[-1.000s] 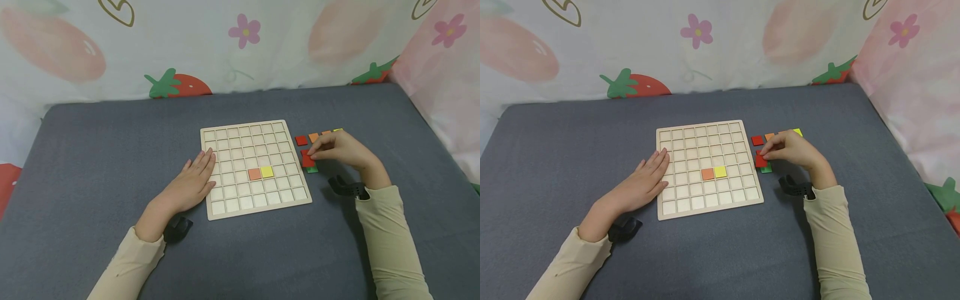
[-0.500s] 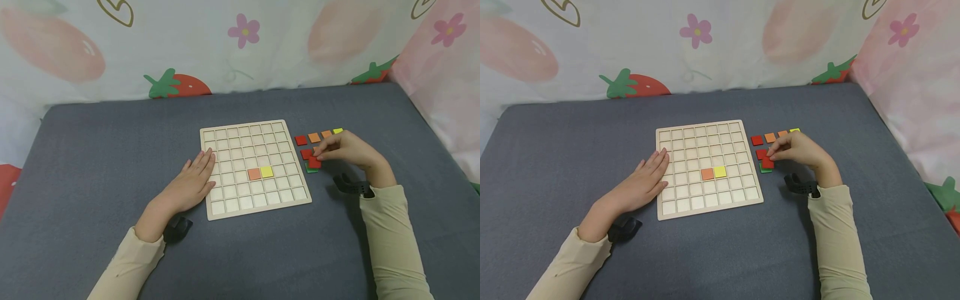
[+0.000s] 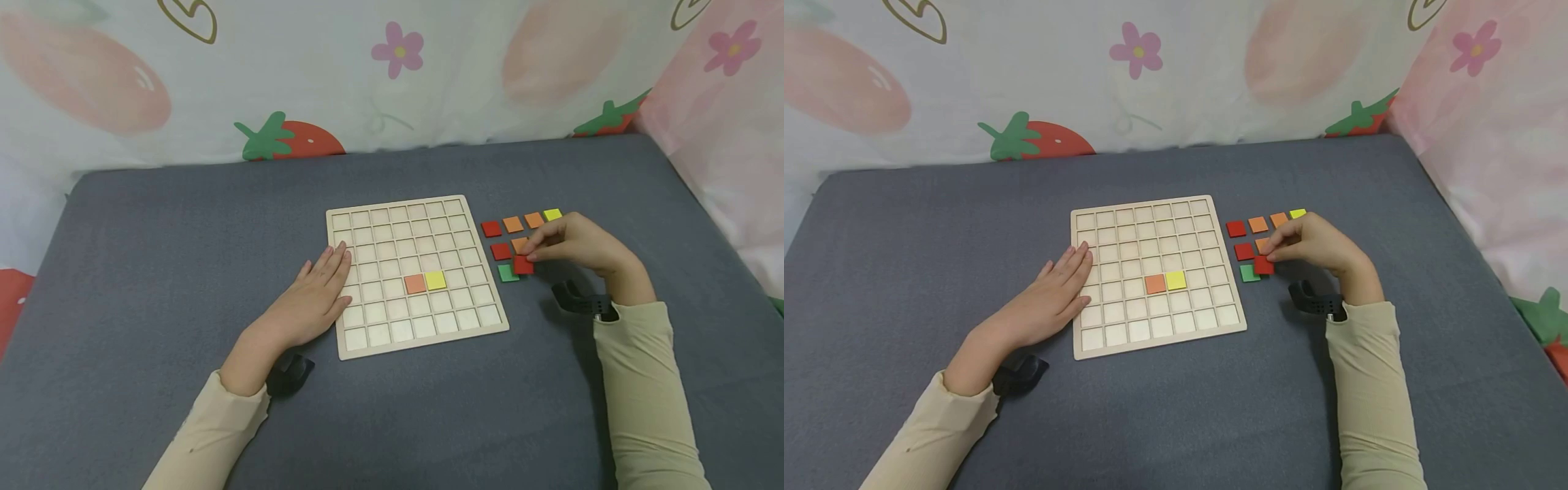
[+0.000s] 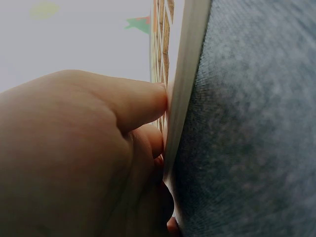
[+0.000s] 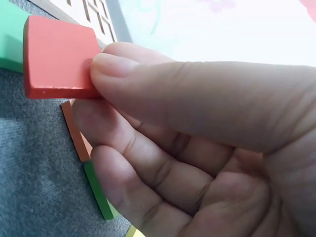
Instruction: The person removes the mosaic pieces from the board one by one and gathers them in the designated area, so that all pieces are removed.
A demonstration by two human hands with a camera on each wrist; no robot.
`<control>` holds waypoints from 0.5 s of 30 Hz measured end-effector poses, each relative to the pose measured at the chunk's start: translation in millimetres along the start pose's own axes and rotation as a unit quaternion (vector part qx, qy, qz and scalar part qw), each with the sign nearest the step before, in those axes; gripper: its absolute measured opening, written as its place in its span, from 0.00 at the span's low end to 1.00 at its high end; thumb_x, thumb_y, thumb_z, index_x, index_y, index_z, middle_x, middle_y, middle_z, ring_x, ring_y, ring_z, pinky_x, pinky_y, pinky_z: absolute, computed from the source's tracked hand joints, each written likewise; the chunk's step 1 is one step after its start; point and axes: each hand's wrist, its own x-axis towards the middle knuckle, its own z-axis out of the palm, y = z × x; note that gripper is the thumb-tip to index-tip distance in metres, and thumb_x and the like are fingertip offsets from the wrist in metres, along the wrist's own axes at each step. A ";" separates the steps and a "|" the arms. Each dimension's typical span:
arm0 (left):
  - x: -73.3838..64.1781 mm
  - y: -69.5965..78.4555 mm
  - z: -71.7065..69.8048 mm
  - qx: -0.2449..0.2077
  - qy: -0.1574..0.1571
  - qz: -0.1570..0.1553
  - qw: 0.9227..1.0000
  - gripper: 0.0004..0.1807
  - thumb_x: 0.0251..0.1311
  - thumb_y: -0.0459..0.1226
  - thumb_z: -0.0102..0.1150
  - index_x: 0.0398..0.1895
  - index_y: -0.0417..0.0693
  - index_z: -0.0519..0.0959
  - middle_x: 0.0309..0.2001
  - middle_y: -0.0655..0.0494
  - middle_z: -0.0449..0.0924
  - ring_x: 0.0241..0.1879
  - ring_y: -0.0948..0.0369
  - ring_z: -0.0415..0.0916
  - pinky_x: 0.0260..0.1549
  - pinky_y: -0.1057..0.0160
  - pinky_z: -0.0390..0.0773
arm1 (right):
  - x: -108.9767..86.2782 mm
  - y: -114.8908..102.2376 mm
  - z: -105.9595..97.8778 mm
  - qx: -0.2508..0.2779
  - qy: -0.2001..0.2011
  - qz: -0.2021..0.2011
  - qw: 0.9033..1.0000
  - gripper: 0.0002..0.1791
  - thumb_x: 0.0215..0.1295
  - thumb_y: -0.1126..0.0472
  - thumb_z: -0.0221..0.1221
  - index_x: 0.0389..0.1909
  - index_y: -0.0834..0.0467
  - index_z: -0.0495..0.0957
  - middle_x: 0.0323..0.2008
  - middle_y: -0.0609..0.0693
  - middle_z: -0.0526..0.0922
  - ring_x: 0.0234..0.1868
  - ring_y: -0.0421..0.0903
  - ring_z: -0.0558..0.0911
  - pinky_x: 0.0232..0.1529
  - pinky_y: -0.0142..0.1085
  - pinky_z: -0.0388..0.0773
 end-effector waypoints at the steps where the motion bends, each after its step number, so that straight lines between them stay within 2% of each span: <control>1: 0.0 0.0 0.0 -0.001 0.000 0.000 1.000 0.36 0.72 0.43 0.40 0.73 0.36 0.40 0.75 0.44 0.31 0.73 0.51 0.28 0.67 0.44 0.38 | -0.2 0.5 -0.3 -0.002 0.000 0.002 1.000 0.07 0.59 0.68 0.63 0.36 0.68 0.83 0.35 0.50 0.84 0.38 0.39 0.78 0.39 0.31 0.76; 15: -0.5 0.0 -0.3 -0.001 0.003 0.004 1.000 0.36 0.72 0.42 0.41 0.73 0.35 0.40 0.74 0.43 0.31 0.73 0.50 0.29 0.67 0.44 0.39 | -1.5 5.3 -4.0 -0.019 -0.008 0.017 1.000 0.06 0.59 0.69 0.62 0.36 0.67 0.84 0.35 0.53 0.84 0.37 0.39 0.78 0.39 0.30 0.76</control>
